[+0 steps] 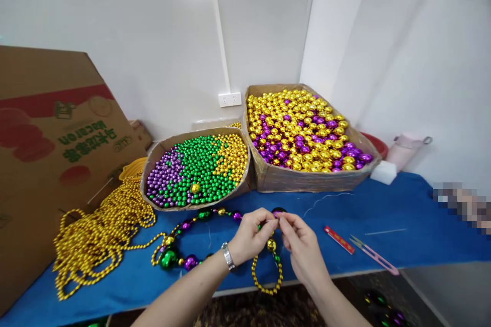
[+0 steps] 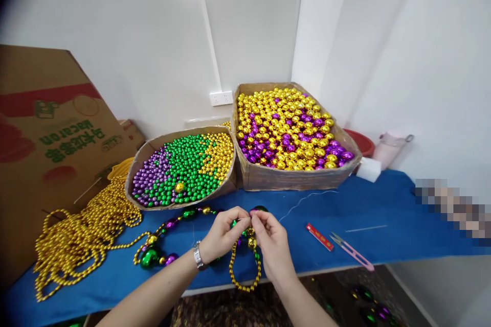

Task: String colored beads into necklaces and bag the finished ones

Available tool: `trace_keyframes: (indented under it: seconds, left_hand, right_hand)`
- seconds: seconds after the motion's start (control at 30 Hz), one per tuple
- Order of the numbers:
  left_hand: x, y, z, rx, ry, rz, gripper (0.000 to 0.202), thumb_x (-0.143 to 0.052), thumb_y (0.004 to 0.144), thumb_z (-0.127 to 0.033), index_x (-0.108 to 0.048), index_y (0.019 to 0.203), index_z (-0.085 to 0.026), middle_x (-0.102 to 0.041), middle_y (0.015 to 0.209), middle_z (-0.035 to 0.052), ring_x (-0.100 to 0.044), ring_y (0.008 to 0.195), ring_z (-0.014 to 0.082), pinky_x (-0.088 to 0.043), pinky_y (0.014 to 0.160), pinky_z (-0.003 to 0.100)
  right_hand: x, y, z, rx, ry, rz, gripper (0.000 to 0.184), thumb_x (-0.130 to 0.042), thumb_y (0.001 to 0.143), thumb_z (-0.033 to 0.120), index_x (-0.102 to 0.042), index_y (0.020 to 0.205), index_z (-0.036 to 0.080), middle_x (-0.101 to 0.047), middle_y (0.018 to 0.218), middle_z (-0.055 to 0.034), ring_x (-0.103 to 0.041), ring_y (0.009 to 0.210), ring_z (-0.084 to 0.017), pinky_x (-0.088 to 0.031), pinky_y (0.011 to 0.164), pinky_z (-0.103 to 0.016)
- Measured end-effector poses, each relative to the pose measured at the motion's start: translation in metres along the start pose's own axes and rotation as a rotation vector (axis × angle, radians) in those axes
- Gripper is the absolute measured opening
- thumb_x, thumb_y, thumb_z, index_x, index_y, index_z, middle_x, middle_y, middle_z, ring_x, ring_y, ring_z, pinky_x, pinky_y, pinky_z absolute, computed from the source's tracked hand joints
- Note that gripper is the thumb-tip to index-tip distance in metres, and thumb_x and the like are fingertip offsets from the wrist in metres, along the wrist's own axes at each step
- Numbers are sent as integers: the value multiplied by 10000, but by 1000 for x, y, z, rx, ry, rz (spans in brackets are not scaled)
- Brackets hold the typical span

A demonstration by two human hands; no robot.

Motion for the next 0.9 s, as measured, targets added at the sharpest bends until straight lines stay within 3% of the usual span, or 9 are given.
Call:
trace_keyframes:
  seconds: [0.13,0.27,0.4,0.5,0.67,0.8,0.9]
  left_hand:
    - [1,-1,2,46,-81,-50,288,-492,859,-384,-626,761,-149,-625,752,43,-535,695,145,-405,659,246]
    - [5,-1,18,192,-341,-174,313,-545,819,-431,-628,723,-145,-602,664,26,-501,609,125,-395,607,238]
    - [1,-1,39,304,-622,-215,344,-636,740,-460,-594,631,-136,-573,608,20,-451,523,91,-370,544,218]
    - [-3,-1,49,398,-727,-172,364,-666,708,-481,-602,649,-127,-604,659,39,-469,515,82,-379,531,213]
    - [6,0,43,301,-579,-64,284,-702,705,-386,-661,820,-129,-650,735,47,-540,567,100,-433,574,225]
    - [15,1,33,215,-408,-54,213,-647,766,-329,-659,880,-150,-633,644,19,-582,573,125,-448,572,230]
    - [16,3,25,155,-319,-72,174,-604,799,-304,-653,878,-157,-649,727,38,-610,607,138,-466,579,239]
  right_hand:
    - [1,5,10,12,58,11,229,-647,773,426,-606,807,203,-540,699,10,-468,577,-97,-378,470,-197]
    - [8,10,13,22,118,26,256,-599,796,473,-539,843,228,-576,810,-14,-562,753,-150,-473,610,-258]
    - [12,16,6,11,115,53,273,-610,789,478,-485,788,235,-483,619,49,-484,530,-96,-349,428,-189]
    - [12,20,1,9,56,82,277,-629,782,466,-510,762,217,-501,610,47,-450,488,-77,-284,398,-179]
    - [8,24,5,15,-80,173,239,-621,805,430,-579,795,194,-543,601,26,-456,505,-87,-328,444,-196]
    - [3,25,14,20,-151,235,247,-593,822,428,-569,768,188,-622,884,-40,-479,517,-74,-356,458,-215]
    - [-1,24,19,30,-190,282,258,-567,835,440,-548,763,193,-630,888,-54,-510,545,-93,-367,463,-221]
Point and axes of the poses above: each hand's wrist, its own y-axis towards the middle knuckle, its own x-axis out of the back of the hand, z = x × y, the point moved 5 cm from there along y, towards the middle knuckle
